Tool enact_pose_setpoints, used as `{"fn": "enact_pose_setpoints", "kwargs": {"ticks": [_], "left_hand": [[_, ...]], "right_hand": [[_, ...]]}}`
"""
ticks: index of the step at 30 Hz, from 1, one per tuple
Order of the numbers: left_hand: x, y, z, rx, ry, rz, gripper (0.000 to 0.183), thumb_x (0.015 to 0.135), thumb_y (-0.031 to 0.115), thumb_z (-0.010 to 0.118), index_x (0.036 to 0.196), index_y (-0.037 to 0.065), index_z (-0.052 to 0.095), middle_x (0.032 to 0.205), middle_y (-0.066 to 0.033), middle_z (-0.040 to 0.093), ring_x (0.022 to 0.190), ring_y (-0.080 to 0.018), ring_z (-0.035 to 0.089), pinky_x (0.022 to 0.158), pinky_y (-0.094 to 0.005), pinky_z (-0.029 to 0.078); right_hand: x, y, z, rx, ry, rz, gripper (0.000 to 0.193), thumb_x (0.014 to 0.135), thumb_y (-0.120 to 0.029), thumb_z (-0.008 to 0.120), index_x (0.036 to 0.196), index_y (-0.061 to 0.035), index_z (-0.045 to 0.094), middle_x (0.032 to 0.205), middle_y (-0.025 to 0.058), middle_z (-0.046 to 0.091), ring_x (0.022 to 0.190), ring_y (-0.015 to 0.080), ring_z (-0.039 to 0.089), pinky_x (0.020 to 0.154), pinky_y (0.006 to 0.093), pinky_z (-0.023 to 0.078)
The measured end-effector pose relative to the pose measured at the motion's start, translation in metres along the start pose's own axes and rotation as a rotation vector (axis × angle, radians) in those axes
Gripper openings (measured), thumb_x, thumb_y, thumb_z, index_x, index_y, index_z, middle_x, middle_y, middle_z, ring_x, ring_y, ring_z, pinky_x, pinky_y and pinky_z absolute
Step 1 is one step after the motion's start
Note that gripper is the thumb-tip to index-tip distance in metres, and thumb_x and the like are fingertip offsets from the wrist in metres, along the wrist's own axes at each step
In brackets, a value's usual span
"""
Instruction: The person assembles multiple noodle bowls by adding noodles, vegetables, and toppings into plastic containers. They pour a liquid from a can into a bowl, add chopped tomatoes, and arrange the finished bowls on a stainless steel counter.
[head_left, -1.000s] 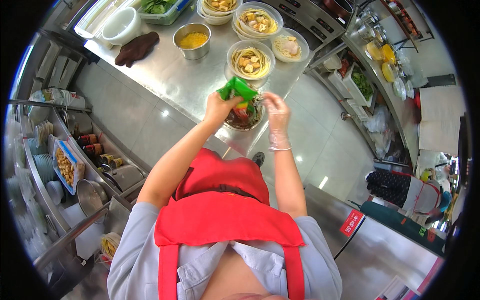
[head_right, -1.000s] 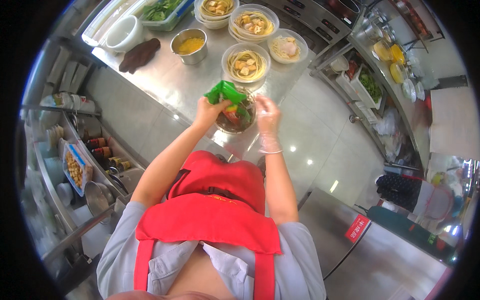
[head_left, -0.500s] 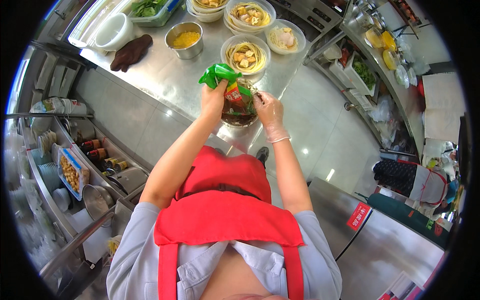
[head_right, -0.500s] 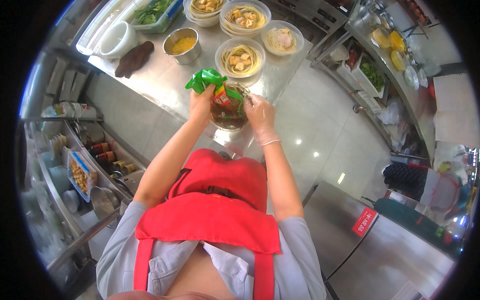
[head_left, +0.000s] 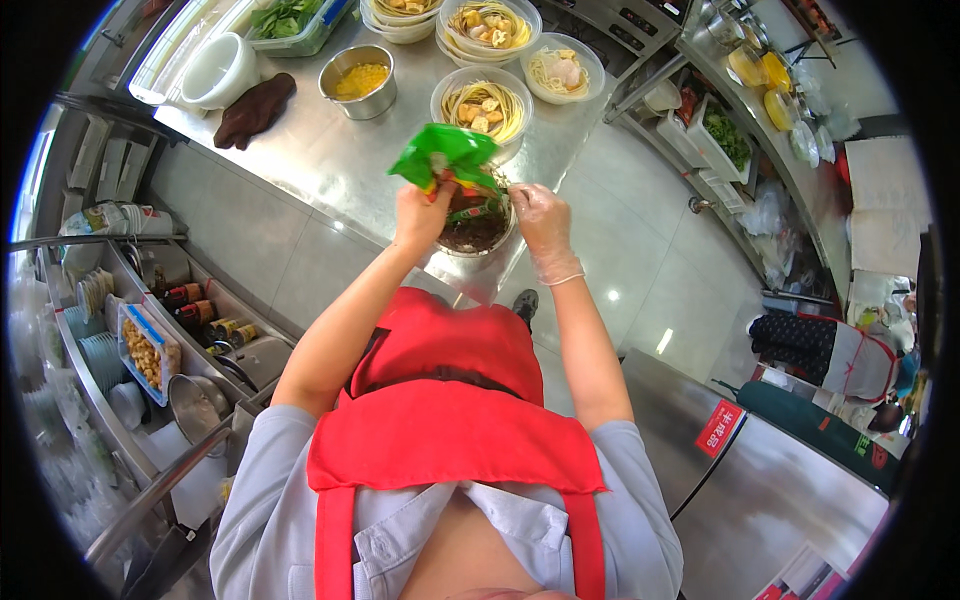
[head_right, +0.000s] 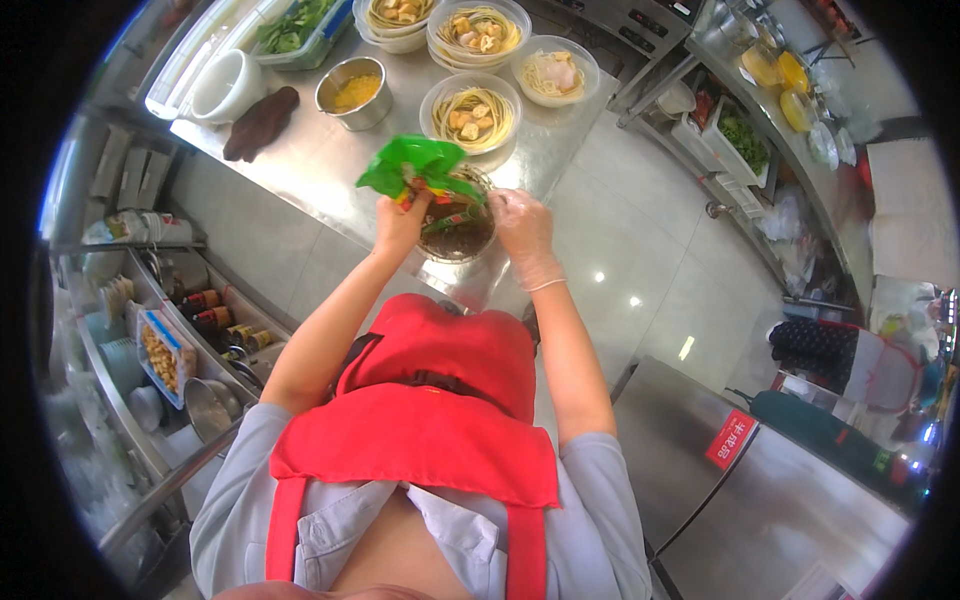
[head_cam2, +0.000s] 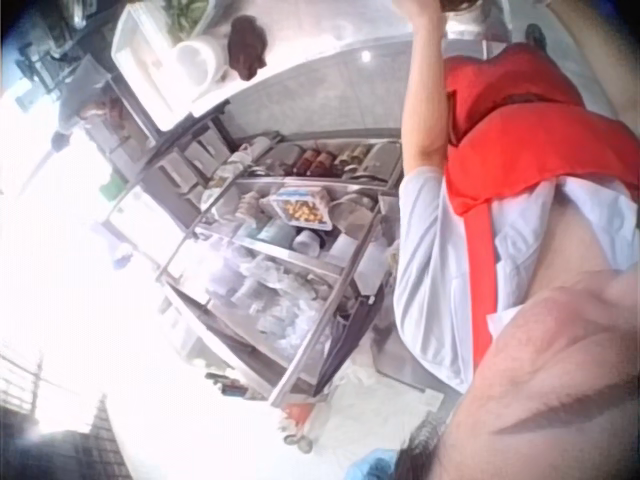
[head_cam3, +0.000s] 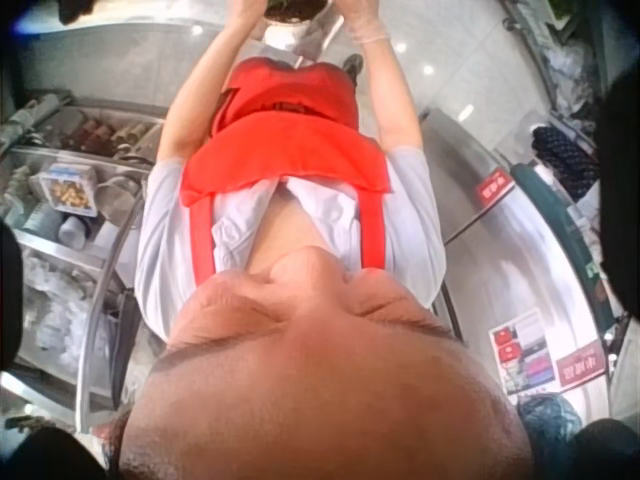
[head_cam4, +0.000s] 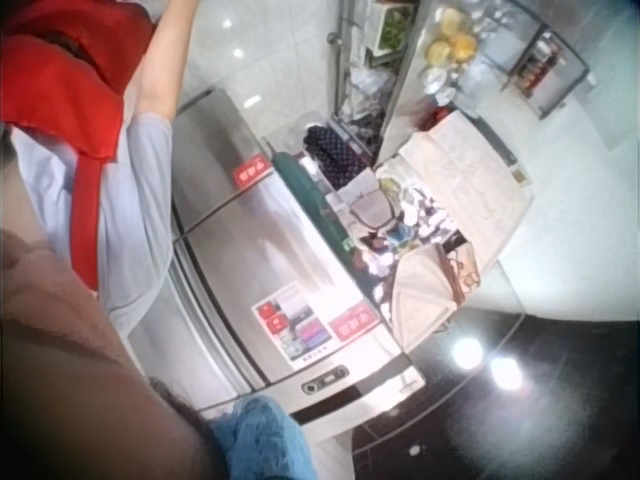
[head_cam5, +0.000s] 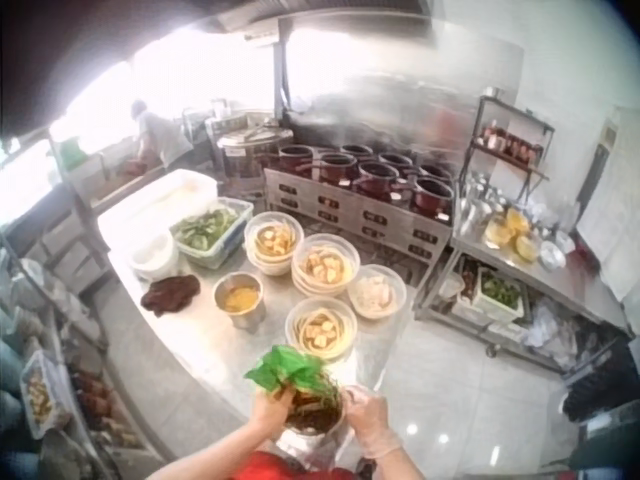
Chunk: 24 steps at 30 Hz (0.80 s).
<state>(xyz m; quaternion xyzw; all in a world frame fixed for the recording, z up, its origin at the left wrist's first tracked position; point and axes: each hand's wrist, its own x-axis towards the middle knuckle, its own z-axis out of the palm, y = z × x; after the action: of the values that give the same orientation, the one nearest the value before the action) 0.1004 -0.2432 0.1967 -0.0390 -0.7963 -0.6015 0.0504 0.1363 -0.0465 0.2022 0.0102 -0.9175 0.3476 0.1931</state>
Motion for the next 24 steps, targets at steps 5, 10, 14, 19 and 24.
{"fn": "enact_pose_setpoints", "kwargs": {"ticks": [5, 10, 14, 19, 24], "left_hand": [[0.005, -0.001, -0.012, -0.235, 0.219, -0.287, 0.019, 0.087, 0.006, 0.067, 0.105, 0.0, 0.065, 0.098, -0.0041, 0.067, 0.088, -0.0129, 0.061, 0.079, -0.0293, 0.048], [0.005, 0.0, -0.01, -0.566, 0.371, -0.442, 0.02, 0.088, 0.009, 0.067, 0.105, -0.001, 0.063, 0.097, -0.0035, 0.067, 0.088, -0.0137, 0.059, 0.082, -0.0286, 0.044], [0.001, -0.005, -0.004, -0.518, 0.352, -0.419, 0.019, 0.087, 0.008, 0.067, 0.104, 0.001, 0.063, 0.098, -0.0041, 0.067, 0.089, -0.0157, 0.061, 0.082, -0.0299, 0.045], [-0.003, -0.007, -0.005, -0.367, 0.29, -0.45, 0.021, 0.085, 0.008, 0.069, 0.106, 0.003, 0.064, 0.099, -0.0043, 0.068, 0.088, -0.0173, 0.063, 0.079, -0.0314, 0.048], [0.01, -0.012, -0.034, -0.809, 0.389, -0.56, 0.025, 0.085, 0.002, 0.069, 0.109, 0.002, 0.061, 0.105, -0.0057, 0.066, 0.091, -0.0195, 0.063, 0.083, -0.0337, 0.05]], "right_hand": [[-0.014, 0.001, -0.014, 0.278, 0.093, 0.358, 0.011, 0.087, -0.015, 0.065, 0.084, -0.0054, 0.07, 0.078, 0.0104, 0.068, 0.068, 0.0281, 0.065, 0.062, 0.0373, 0.052], [-0.03, -0.006, -0.016, 0.239, 0.23, 0.149, 0.014, 0.089, -0.016, 0.067, 0.086, -0.0026, 0.069, 0.072, 0.0087, 0.066, 0.058, 0.0192, 0.061, 0.052, 0.0304, 0.047], [-0.042, -0.015, -0.012, 0.017, 0.086, -0.161, 0.011, 0.087, -0.018, 0.067, 0.088, -0.007, 0.067, 0.08, 0.0086, 0.066, 0.064, 0.0284, 0.064, 0.057, 0.0377, 0.051], [-0.043, -0.007, -0.023, -0.01, 0.076, -0.201, 0.01, 0.085, -0.017, 0.069, 0.091, -0.0092, 0.068, 0.077, 0.007, 0.065, 0.062, 0.0276, 0.063, 0.055, 0.0384, 0.051], [-0.037, -0.003, -0.029, -0.032, 0.103, -0.311, 0.017, 0.083, -0.015, 0.071, 0.1, -0.0107, 0.069, 0.083, 0.0057, 0.067, 0.067, 0.0234, 0.065, 0.057, 0.0342, 0.053]]}}
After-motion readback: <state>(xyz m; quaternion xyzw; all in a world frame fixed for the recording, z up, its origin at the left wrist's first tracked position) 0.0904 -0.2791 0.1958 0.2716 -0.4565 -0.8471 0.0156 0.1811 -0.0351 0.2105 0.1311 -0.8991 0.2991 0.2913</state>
